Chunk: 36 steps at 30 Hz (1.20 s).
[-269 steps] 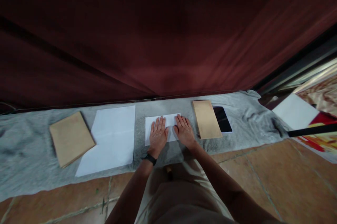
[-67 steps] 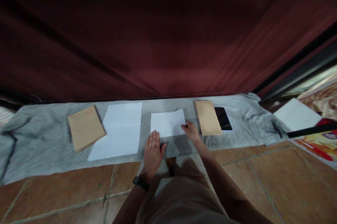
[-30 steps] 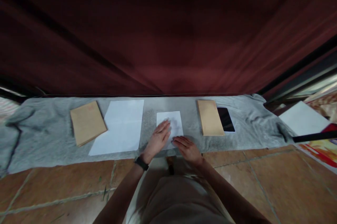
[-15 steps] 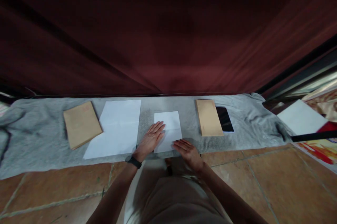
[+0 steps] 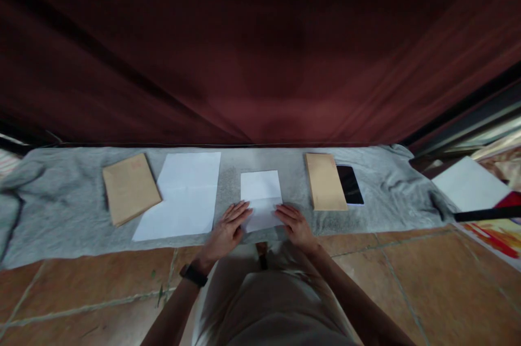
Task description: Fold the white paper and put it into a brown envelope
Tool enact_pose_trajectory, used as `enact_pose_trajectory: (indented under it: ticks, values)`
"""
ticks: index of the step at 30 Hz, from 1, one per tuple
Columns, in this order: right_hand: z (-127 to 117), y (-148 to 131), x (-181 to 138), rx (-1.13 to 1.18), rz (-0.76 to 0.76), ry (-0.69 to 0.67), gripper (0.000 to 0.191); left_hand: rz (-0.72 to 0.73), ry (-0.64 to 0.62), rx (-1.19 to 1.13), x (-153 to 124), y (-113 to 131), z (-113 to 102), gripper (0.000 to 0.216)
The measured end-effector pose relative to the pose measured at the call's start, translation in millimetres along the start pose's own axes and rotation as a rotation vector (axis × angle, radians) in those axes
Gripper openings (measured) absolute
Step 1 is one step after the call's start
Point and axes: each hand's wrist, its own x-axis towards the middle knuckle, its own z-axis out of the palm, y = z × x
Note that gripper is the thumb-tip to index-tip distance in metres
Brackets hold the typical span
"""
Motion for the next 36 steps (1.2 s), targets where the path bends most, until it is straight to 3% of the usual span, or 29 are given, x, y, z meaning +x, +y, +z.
enact_pose_trajectory:
  ticks: [5, 11, 14, 21, 25, 29, 32, 36]
  values:
    - [-11.4, 0.5, -1.3, 0.074, -0.025, -0.015, 0.053, 0.004, 0.018, -0.116, -1.9, 3.2, -7.9, 0.067]
    - [-17.6, -6.1, -8.9, 0.124, -0.017, -0.053, 0.036, 0.002, 0.116, -0.175, -8.9, -2.0, 1.5, 0.031]
    - [-16.4, -6.3, -5.2, 0.127, 0.036, -0.038, 0.03, -0.098, 0.215, -0.215, -6.0, -0.6, 9.1, 0.03]
    - [-13.4, -0.6, 21.6, 0.135, 0.328, 0.06, 0.023, -0.399, 0.342, -0.317, 15.6, 5.1, 10.1, 0.041]
    - [-11.2, -1.5, 33.5, 0.204, 0.431, 0.103, 0.023, -0.526, 0.318, -0.354, 31.2, 10.2, 4.6, 0.04]
    - [-10.4, -2.6, 35.8, 0.286, 0.533, 0.086, 0.036, -0.574, 0.262, -0.398, 40.6, 11.5, 1.9, 0.032]
    - [-10.1, -2.3, 35.9, 0.235, 0.574, 0.055, 0.041, -0.625, 0.223, -0.359, 44.0, 12.0, 1.2, 0.027]
    - [-7.8, -3.2, 39.9, 0.058, 0.641, 0.014, 0.032, -0.702, 0.195, -0.258, 51.0, 16.4, -1.1, 0.026]
